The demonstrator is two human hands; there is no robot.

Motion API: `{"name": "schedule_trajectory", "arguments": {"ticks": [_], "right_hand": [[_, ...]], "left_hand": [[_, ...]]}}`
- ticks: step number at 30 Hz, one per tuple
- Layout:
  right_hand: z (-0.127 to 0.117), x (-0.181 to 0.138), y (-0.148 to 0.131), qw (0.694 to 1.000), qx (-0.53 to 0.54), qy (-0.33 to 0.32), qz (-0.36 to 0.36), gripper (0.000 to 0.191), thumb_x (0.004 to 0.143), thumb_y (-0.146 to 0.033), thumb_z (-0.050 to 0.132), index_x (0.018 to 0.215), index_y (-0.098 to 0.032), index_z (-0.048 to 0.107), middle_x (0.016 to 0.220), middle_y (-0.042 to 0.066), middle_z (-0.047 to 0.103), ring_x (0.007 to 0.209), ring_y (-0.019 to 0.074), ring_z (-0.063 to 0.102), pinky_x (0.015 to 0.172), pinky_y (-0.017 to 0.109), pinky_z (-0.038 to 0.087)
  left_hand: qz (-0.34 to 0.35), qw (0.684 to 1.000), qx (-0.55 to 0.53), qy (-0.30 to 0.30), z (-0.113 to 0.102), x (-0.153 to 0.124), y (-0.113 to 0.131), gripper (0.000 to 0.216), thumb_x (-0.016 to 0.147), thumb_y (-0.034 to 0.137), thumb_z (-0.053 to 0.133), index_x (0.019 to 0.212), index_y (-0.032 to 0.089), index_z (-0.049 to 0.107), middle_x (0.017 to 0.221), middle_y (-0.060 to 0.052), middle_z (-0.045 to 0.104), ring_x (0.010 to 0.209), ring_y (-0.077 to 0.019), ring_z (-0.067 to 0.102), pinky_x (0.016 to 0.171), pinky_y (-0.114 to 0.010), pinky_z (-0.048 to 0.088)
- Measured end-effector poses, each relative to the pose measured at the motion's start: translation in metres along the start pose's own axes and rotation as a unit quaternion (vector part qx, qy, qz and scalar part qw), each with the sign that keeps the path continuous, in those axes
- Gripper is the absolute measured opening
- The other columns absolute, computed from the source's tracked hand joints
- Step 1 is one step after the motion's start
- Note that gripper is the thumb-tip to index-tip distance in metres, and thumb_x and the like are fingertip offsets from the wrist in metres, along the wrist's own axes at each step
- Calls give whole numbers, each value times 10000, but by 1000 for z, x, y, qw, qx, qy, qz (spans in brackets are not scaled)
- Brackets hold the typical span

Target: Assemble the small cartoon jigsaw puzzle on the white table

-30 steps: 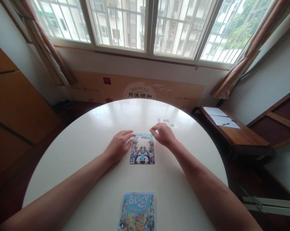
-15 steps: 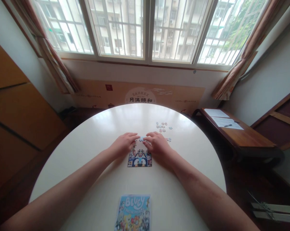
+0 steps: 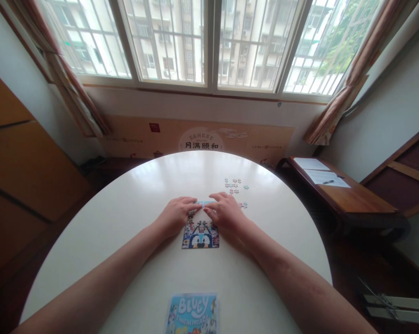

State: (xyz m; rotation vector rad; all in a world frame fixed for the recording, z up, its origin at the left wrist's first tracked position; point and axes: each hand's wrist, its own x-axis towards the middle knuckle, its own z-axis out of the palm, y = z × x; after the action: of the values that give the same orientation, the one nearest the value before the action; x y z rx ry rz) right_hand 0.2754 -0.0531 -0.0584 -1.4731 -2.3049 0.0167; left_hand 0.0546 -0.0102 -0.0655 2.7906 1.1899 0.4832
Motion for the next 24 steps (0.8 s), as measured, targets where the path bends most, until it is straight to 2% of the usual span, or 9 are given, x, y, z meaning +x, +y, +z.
{"name": "schedule_trajectory", "arguments": {"ticks": [6, 9, 12, 15, 18, 21, 24], "right_hand": [[-1, -4, -7, 1000, -14, 2, -24, 306, 1011, -401, 530, 1151, -282, 775, 1319, 98, 673, 1200, 292, 559, 1038, 474, 413], [-1, -4, -8, 999, -18, 6, -31, 305, 1009, -388, 536, 1162, -252, 763, 1314, 111, 672, 1190, 295, 564, 1030, 473, 423], [0, -3, -6, 999, -16, 11, -38, 299, 1006, -373, 541, 1167, -236, 753, 1315, 119, 668, 1185, 290, 568, 1035, 468, 426], [4, -2, -4, 999, -7, 11, -39, 308, 1006, -364, 537, 1211, -246, 734, 1313, 117, 669, 1193, 283, 565, 1037, 458, 432], [6, -3, -4, 999, -4, 19, -39, 318, 1009, -364, 523, 1222, -251, 731, 1315, 111, 668, 1187, 286, 566, 1035, 463, 434], [3, -2, 0, 997, -9, 72, -23, 325, 1007, -344, 515, 1229, -235, 727, 1268, 112, 686, 1148, 287, 577, 1021, 464, 439], [-10, 3, 15, 988, -13, 148, 36, 330, 1000, -259, 495, 1228, -204, 727, 1173, 109, 712, 1080, 262, 593, 1014, 421, 445]], "left_hand": [[-6, 999, -9, 34, 6, -1, -6, 447, 875, 118, 530, 1165, 363, 765, 1328, -50, 676, 1192, -289, 627, 1044, -491, 467], [-1, 999, 2, 35, 7, -2, -7, 453, 918, 141, 478, 1237, 341, 731, 1388, -69, 635, 1239, -293, 601, 1052, -489, 454], [1, 1000, 18, 20, 4, -2, -4, 418, 983, 278, 457, 1349, 318, 655, 1451, -93, 583, 1297, -303, 556, 1061, -499, 435], [1, 1000, 28, -6, 1, -3, -1, 425, 1007, 482, 438, 1347, 337, 648, 1485, -103, 550, 1339, -326, 516, 1074, -534, 403], [-2, 999, 28, -19, -1, -3, 1, 447, 1015, 534, 400, 1337, 354, 651, 1499, -106, 535, 1352, -332, 505, 1075, -543, 387], [-3, 999, 32, -26, -3, -2, 1, 445, 1020, 524, 391, 1335, 350, 653, 1504, -104, 531, 1358, -333, 498, 1078, -540, 380], [-11, 999, 33, -38, -5, -1, 2, 448, 1026, 514, 373, 1338, 350, 650, 1522, -94, 513, 1370, -333, 486, 1082, -538, 378]]}}
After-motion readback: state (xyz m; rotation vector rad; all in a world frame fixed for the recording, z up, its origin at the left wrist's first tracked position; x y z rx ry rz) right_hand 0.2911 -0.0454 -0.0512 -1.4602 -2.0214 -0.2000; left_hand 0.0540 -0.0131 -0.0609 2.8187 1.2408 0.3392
